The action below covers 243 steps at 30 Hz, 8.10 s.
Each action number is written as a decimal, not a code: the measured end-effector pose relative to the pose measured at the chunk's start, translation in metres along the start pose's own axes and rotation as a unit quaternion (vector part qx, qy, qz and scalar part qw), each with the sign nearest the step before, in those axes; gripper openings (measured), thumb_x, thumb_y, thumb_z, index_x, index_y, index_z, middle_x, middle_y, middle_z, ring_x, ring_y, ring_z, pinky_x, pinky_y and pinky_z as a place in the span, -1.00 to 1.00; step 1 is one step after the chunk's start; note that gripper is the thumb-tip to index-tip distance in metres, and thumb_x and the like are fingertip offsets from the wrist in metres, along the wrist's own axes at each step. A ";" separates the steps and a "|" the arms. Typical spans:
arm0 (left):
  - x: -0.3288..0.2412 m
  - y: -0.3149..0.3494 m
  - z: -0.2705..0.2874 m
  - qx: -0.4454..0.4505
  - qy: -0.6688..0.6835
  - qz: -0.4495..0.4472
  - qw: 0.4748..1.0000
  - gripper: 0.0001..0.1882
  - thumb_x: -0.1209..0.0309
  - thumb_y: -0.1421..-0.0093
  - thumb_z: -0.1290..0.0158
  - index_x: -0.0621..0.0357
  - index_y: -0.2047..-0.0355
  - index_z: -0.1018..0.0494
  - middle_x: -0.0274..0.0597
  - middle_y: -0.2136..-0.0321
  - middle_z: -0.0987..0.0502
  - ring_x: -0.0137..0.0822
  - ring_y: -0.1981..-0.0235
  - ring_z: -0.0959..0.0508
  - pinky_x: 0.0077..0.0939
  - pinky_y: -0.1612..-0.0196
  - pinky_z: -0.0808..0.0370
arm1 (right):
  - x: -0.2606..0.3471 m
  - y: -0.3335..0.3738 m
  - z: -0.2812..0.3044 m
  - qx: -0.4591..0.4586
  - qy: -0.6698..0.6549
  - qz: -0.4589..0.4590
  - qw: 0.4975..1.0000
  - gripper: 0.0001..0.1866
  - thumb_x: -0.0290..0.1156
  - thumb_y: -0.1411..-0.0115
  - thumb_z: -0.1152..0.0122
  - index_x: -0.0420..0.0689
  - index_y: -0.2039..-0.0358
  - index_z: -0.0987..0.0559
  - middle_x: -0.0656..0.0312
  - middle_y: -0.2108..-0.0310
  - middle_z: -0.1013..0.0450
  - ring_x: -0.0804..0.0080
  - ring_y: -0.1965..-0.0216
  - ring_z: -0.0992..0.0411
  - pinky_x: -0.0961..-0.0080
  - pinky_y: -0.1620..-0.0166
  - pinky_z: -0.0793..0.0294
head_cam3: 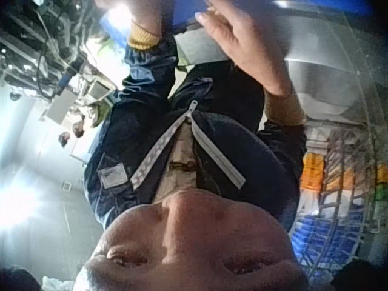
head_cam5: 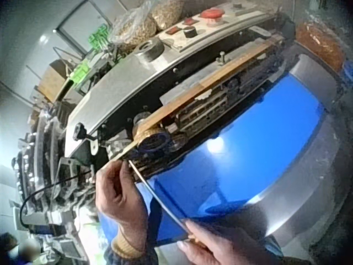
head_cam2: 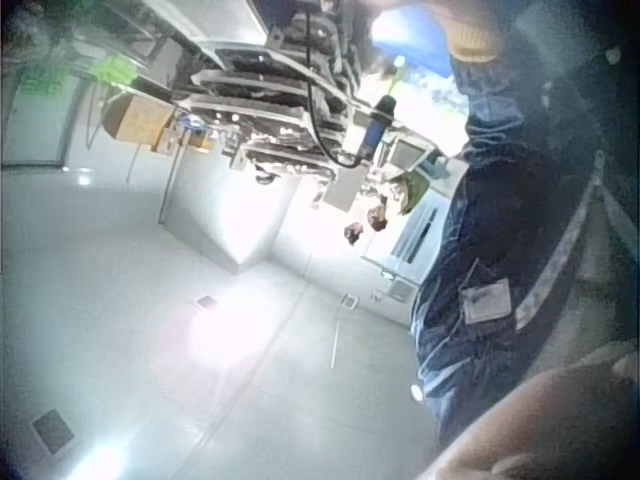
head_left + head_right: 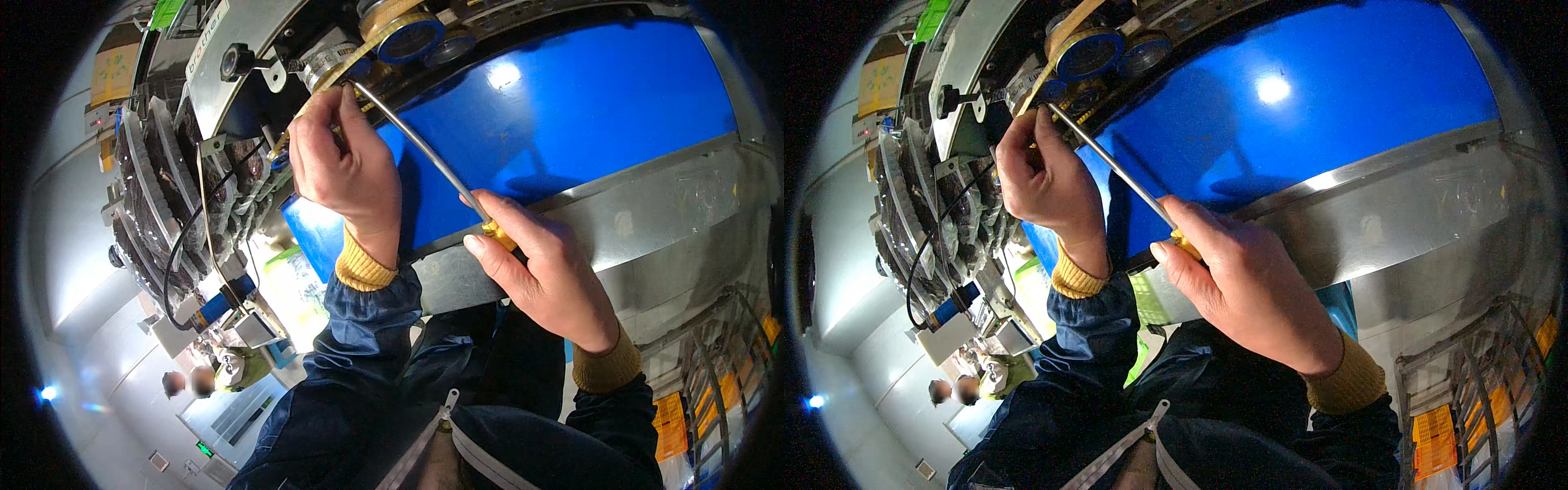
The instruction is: The person assembles a small cylindrical metal component by inserting a pin and a spring, then places it into a blue tray. They then use a screwdriver to adjust a mechanism on a Brother label printer, inserting the cylindrical part into the machine and tightening a screw.
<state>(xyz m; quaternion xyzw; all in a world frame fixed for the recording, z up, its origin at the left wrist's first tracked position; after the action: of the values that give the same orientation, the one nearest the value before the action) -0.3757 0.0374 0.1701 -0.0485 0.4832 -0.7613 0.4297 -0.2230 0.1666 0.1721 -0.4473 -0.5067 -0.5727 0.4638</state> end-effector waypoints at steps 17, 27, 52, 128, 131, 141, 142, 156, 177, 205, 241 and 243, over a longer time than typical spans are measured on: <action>-0.006 -0.002 -0.002 -0.019 0.081 0.113 0.990 -0.93 0.61 -0.15 -0.19 0.32 0.34 -0.54 -0.25 0.50 -0.57 -0.58 0.53 -0.48 -0.72 0.49 -0.43 | -0.005 0.013 -0.018 -0.112 -0.067 -0.016 0.991 -0.80 -0.44 -0.16 -0.31 -0.22 0.41 -0.44 0.15 0.51 -0.51 0.44 0.51 -0.54 0.53 0.45 -0.49; -0.001 0.002 -0.004 -0.041 0.134 0.213 0.967 -0.84 0.59 -0.09 -0.24 0.26 0.35 -0.47 -0.25 0.51 -0.57 -0.54 0.54 -0.51 -0.67 0.44 -0.48 | 0.012 -0.042 -0.026 -0.228 -0.001 0.136 0.964 -0.81 -0.57 -0.14 -0.30 -0.24 0.21 -0.56 0.33 0.41 -0.52 0.72 0.48 -0.39 0.72 0.41 -0.38; 0.000 0.000 -0.001 -0.005 0.143 0.186 0.972 -0.85 0.64 -0.09 -0.24 0.29 0.36 -0.49 -0.26 0.50 -0.55 -0.56 0.49 -0.52 -0.71 0.43 -0.49 | 0.004 0.002 -0.024 -0.046 -0.116 -0.060 0.990 -0.72 -0.34 -0.43 0.13 -0.22 -0.01 -0.40 0.31 0.51 -0.39 0.75 0.63 -0.25 0.74 0.57 -0.23; -0.069 0.097 0.133 0.593 0.512 0.509 0.357 -0.56 0.37 -0.14 -0.25 0.38 0.04 -0.43 0.05 0.26 -0.60 -0.31 0.34 -0.61 -0.50 0.26 -0.55 | 0.009 -0.009 -0.063 0.070 -0.369 -0.031 0.926 -0.49 -0.31 -0.37 0.04 -0.32 -0.24 -0.22 0.21 0.45 -0.40 0.55 0.53 -0.36 0.62 0.45 -0.38; -0.071 0.085 0.139 0.476 0.634 0.590 0.151 -0.52 0.23 -0.31 0.01 0.39 -0.06 -0.32 0.19 0.11 -0.52 -0.15 0.18 -0.60 -0.34 0.13 -0.54 | 0.015 -0.011 -0.054 0.126 -0.632 -0.111 0.757 -0.52 -0.36 -0.38 0.22 -0.37 -0.22 -0.21 0.31 0.57 -0.26 0.67 0.69 -0.19 0.70 0.61 -0.25; -0.073 0.090 0.134 0.485 0.549 0.604 0.315 -0.70 0.36 -0.28 -0.10 0.31 0.08 -0.40 -0.05 0.34 -0.59 -0.36 0.40 -0.62 -0.58 0.32 -0.58 | 0.018 -0.012 -0.032 -0.054 -0.159 -0.004 0.986 -0.65 -0.33 -0.38 0.01 -0.34 -0.01 -0.48 0.18 0.46 -0.51 0.58 0.49 -0.43 0.63 0.45 -0.42; -0.070 0.090 0.132 0.505 0.515 0.605 0.337 -0.69 0.34 -0.27 -0.12 0.30 0.08 -0.40 -0.06 0.34 -0.59 -0.37 0.41 -0.62 -0.59 0.31 -0.57 | 0.018 -0.013 -0.030 -0.047 -0.149 0.021 0.987 -0.65 -0.32 -0.38 0.01 -0.35 0.00 -0.49 0.19 0.48 -0.50 0.59 0.50 -0.43 0.63 0.45 -0.42; -0.074 0.071 0.112 0.537 0.478 0.520 0.461 -0.61 0.36 0.07 -0.43 0.22 0.28 -0.52 -0.27 0.37 -0.61 -0.46 0.29 -0.57 -0.57 0.17 -0.50 | 0.025 0.011 -0.020 -0.052 -0.063 0.102 0.991 -0.55 -0.41 -0.32 -0.01 -0.42 -0.14 -0.33 -0.21 -0.13 -0.30 0.14 -0.01 -0.45 0.30 0.03 -0.48; -0.040 0.052 0.066 0.471 0.595 0.469 0.452 -0.61 0.20 -0.36 0.03 0.23 -0.05 -0.36 -0.11 0.13 -0.51 -0.36 0.16 -0.50 -0.60 0.20 -0.43 | 0.002 0.068 -0.070 0.040 -0.789 -0.252 0.559 -0.44 -0.02 -0.42 0.28 -0.26 -0.09 -0.38 0.21 0.53 -0.33 0.59 0.69 -0.19 0.72 0.66 -0.15; -0.042 0.056 0.056 0.431 0.626 0.430 0.487 -0.70 0.39 -0.18 -0.24 0.24 0.15 -0.43 -0.28 0.33 -0.54 -0.52 0.29 -0.52 -0.62 0.25 -0.47 | 0.030 0.073 -0.057 -0.089 -0.363 -0.212 0.903 -0.73 -0.35 -0.32 -0.04 -0.21 0.05 -0.38 0.20 0.42 -0.37 0.59 0.73 -0.18 0.62 0.67 -0.14; -0.049 0.058 0.182 0.515 0.543 0.270 0.606 -0.70 0.38 -0.37 0.07 0.24 -0.04 -0.44 -0.07 0.00 -0.53 -0.32 -0.07 -0.47 -0.45 -0.15 -0.36 | 0.091 0.054 -0.007 0.070 0.279 0.210 0.934 -0.75 -0.32 -0.22 -0.23 -0.19 0.17 -0.60 0.13 0.31 -0.55 0.17 0.19 -0.48 0.27 0.10 -0.44; -0.037 0.067 0.184 0.517 0.517 0.341 0.590 -0.74 0.40 -0.39 0.09 0.27 0.03 -0.48 -0.12 0.11 -0.57 -0.34 0.06 -0.54 -0.48 -0.05 -0.43 | 0.104 0.008 0.028 -0.089 0.333 0.250 0.905 -0.79 -0.38 -0.21 -0.19 -0.22 0.20 -0.60 0.11 0.35 -0.54 0.14 0.22 -0.47 0.23 0.11 -0.43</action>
<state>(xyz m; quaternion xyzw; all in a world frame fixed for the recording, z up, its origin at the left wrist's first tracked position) -0.2221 -0.0754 0.2277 0.7522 0.1306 -0.5779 0.2885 -0.2313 0.1854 0.2784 -0.3821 -0.1411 -0.5966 0.6915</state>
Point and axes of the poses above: each hand's wrist, its own y-axis away from the middle knuckle, its own z-axis out of the back of the hand, x = y × z, the point moved 3 cm from there along -y, towards the middle knuckle
